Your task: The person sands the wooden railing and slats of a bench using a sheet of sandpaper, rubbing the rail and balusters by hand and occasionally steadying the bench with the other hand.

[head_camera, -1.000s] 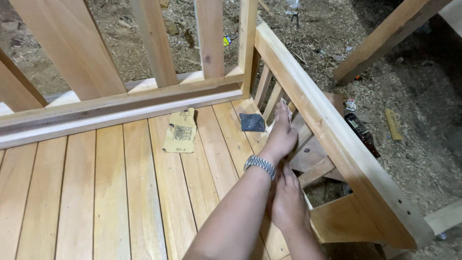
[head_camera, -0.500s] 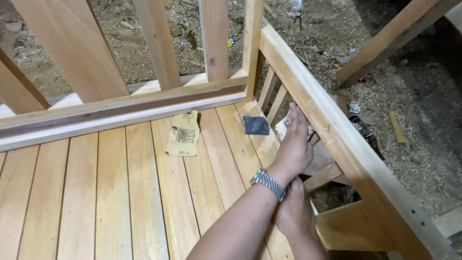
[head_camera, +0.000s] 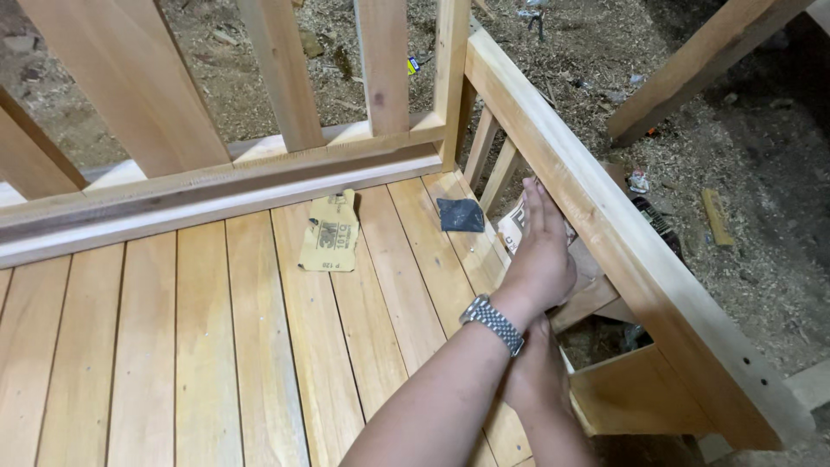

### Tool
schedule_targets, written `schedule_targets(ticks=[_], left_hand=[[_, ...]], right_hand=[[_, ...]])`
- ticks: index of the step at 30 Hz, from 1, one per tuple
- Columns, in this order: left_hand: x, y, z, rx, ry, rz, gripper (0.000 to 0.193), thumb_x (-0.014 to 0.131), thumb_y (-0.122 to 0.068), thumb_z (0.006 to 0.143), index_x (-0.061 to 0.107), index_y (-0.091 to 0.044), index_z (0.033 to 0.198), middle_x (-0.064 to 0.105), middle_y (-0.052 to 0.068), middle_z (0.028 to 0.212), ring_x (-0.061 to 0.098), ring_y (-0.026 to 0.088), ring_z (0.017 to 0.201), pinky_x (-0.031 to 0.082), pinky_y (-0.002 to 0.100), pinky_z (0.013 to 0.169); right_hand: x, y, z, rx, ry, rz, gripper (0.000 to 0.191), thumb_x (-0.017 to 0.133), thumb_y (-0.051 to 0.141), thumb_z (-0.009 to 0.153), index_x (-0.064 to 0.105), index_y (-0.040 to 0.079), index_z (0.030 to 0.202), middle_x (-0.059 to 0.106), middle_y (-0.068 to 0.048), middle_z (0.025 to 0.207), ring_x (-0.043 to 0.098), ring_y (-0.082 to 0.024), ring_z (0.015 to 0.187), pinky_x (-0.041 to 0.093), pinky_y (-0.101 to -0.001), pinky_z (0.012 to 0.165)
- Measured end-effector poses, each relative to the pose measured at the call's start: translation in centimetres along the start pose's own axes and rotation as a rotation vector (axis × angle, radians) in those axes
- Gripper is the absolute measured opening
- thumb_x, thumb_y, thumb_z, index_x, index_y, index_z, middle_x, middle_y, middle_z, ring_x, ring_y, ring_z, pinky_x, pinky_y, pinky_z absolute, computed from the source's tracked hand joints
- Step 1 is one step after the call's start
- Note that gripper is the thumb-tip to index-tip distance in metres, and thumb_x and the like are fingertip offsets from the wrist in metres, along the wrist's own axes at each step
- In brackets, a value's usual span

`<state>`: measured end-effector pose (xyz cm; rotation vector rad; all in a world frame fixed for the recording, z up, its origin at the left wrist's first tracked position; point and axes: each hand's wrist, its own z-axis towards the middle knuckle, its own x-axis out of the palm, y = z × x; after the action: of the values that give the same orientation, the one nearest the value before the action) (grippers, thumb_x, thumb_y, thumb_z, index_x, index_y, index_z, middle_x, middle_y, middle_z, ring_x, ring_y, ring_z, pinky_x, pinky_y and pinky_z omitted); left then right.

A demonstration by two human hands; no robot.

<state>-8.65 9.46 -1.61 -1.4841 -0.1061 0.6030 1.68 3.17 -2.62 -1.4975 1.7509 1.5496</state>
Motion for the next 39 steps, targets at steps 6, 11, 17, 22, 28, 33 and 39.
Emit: schedule_targets(ticks=[6, 11, 17, 22, 28, 33, 39], left_hand=[[0.2, 1.6, 0.2, 0.072, -0.047, -0.217, 0.092, 0.042, 0.020, 0.078, 0.002, 0.004, 0.160, -0.017, 0.030, 0.167, 0.000, 0.041, 0.158, 0.019, 0.036, 0.126], [-0.6, 1.5, -1.6, 0.043, -0.085, -0.294, 0.094, 0.039, 0.021, 0.080, 0.002, -0.003, 0.162, -0.007, 0.018, 0.172, 0.004, 0.032, 0.159, 0.011, 0.034, 0.128], [1.2, 0.7, -0.3, 0.020, -0.296, -0.284, 0.090, 0.038, 0.022, 0.080, 0.014, -0.003, 0.163, 0.009, 0.021, 0.173, 0.013, 0.033, 0.160, 0.016, 0.033, 0.129], [1.2, 3.3, -1.7, 0.095, -0.214, -0.128, 0.093, 0.041, 0.021, 0.078, 0.008, -0.001, 0.162, 0.007, 0.026, 0.170, 0.011, 0.036, 0.159, 0.015, 0.035, 0.128], [0.8, 3.2, -1.3, 0.102, -0.218, -0.237, 0.088, 0.041, 0.022, 0.079, 0.022, -0.002, 0.161, 0.016, 0.024, 0.171, 0.016, 0.034, 0.160, 0.016, 0.035, 0.129], [0.8, 3.4, -0.6, 0.205, -0.238, -0.300, 0.091, 0.037, 0.022, 0.075, 0.022, -0.001, 0.161, 0.014, 0.023, 0.172, 0.016, 0.032, 0.160, 0.016, 0.033, 0.130], [0.4, 6.0, -0.5, 0.096, -0.206, -0.293, 0.090, 0.037, 0.020, 0.074, 0.027, -0.001, 0.160, 0.023, 0.022, 0.169, 0.020, 0.032, 0.159, 0.016, 0.033, 0.128]], right_hand=[[-1.4, 2.5, -0.9, 0.085, 0.056, -0.115, 0.074, 0.062, 0.050, 0.084, 0.043, 0.017, 0.147, 0.057, -0.011, 0.143, 0.059, -0.034, 0.127, 0.049, -0.0473, 0.102], [-1.3, 2.5, -1.0, 0.132, 0.104, -0.134, 0.075, 0.064, 0.053, 0.083, 0.044, 0.016, 0.145, 0.056, -0.011, 0.144, 0.058, -0.033, 0.128, 0.049, -0.0472, 0.103], [-0.2, -0.1, -0.1, 0.017, -0.008, -0.017, 0.083, 0.063, 0.052, 0.083, 0.036, 0.013, 0.150, 0.044, -0.016, 0.152, 0.044, -0.034, 0.138, 0.039, -0.0470, 0.108], [-0.2, 0.2, -0.4, -0.005, 0.015, -0.052, 0.082, 0.065, 0.054, 0.082, 0.040, 0.009, 0.146, 0.046, -0.016, 0.151, 0.042, -0.034, 0.140, 0.038, -0.0467, 0.111], [-1.2, 2.2, -0.8, -0.035, 0.027, -0.083, 0.088, 0.068, 0.052, 0.077, 0.040, 0.011, 0.150, 0.046, -0.016, 0.148, 0.044, -0.037, 0.135, 0.041, -0.0483, 0.106], [-0.6, 1.1, -0.7, 0.070, 0.086, -0.088, 0.068, 0.059, 0.043, 0.089, 0.044, 0.010, 0.146, 0.049, -0.017, 0.149, 0.050, -0.038, 0.133, 0.044, -0.0477, 0.107], [1.3, -1.2, 0.7, -0.290, -0.024, -0.318, 0.066, 0.058, 0.020, 0.088, 0.040, 0.005, 0.150, 0.038, -0.017, 0.153, 0.035, -0.037, 0.140, 0.036, -0.0458, 0.110]])
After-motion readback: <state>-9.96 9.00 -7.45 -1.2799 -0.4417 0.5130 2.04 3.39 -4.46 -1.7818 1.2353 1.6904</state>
